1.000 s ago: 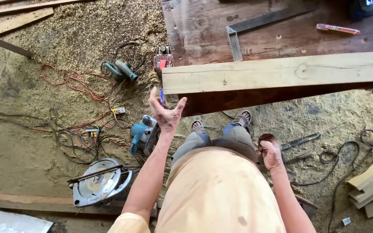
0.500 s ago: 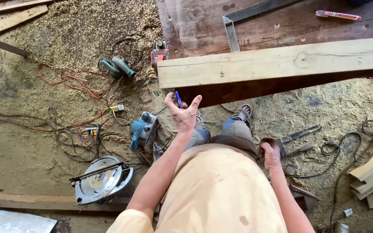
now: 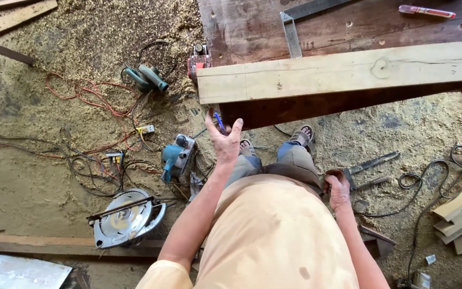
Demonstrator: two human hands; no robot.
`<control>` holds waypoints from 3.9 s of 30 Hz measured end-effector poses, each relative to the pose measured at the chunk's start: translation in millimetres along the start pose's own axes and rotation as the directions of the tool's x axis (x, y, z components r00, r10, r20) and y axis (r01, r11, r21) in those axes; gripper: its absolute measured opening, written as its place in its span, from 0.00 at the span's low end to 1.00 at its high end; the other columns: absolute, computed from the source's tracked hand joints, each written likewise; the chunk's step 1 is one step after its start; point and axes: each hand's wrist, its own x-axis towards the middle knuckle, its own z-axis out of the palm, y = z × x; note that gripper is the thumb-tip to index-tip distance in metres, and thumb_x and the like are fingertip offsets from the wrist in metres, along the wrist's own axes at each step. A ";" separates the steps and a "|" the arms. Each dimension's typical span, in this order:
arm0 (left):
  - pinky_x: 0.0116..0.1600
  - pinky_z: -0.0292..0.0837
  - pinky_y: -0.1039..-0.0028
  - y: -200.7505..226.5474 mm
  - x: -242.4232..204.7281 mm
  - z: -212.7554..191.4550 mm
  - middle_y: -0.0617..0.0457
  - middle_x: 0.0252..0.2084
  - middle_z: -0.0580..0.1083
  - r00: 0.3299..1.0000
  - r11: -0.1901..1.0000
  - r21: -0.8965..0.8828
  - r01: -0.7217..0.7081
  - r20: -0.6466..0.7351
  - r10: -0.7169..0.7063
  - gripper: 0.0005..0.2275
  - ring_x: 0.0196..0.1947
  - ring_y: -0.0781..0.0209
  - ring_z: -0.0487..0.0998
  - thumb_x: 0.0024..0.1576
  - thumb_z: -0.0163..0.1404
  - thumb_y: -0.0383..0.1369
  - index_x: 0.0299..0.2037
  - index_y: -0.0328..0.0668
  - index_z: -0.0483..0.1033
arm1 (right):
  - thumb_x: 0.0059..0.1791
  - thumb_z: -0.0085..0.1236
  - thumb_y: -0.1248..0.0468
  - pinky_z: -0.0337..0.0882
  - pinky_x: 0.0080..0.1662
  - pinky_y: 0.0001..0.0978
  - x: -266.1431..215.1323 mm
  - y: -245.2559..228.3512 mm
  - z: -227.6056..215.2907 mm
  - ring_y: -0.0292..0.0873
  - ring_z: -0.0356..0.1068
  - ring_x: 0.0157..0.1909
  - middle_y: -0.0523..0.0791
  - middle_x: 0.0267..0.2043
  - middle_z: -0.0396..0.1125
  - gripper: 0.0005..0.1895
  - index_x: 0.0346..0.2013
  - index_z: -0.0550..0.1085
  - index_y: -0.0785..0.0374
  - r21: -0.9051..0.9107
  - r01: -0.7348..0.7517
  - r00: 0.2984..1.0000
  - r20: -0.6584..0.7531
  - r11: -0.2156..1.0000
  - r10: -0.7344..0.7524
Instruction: Measuring and marking wooden boards using a square and a pen in a workshop
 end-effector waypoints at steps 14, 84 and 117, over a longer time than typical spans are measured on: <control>0.34 0.71 0.75 -11.0 10.9 -10.1 0.50 0.35 0.72 0.996 0.998 0.050 -0.036 0.085 0.032 0.35 0.30 0.66 0.73 0.54 0.60 0.32 0.72 0.52 0.57 | 0.39 0.66 0.59 0.70 0.39 0.45 3.8 -16.1 15.3 0.53 0.70 0.39 0.55 0.35 0.72 0.20 0.45 0.80 0.61 -0.476 0.025 0.934 0.324 0.879 0.149; 0.30 0.65 0.82 10.5 -8.6 -27.2 0.59 0.21 0.68 0.897 0.972 0.042 -0.231 0.397 0.195 0.30 0.21 0.71 0.68 0.57 0.52 0.25 0.72 0.46 0.63 | 0.39 0.63 0.61 0.68 0.41 0.39 -16.3 -11.4 16.5 0.50 0.69 0.40 0.52 0.36 0.71 0.17 0.41 0.81 0.62 -0.471 0.036 0.925 0.349 0.881 0.149; 0.30 0.69 0.81 47.4 -3.3 -32.6 0.58 0.23 0.68 0.909 0.956 0.052 -0.288 0.329 0.256 0.30 0.23 0.71 0.68 0.58 0.48 0.24 0.73 0.50 0.60 | 0.38 0.60 0.64 0.68 0.42 0.41 -24.7 -26.7 19.8 0.51 0.69 0.40 0.54 0.37 0.71 0.18 0.42 0.80 0.64 -0.446 0.007 0.921 0.352 0.895 0.169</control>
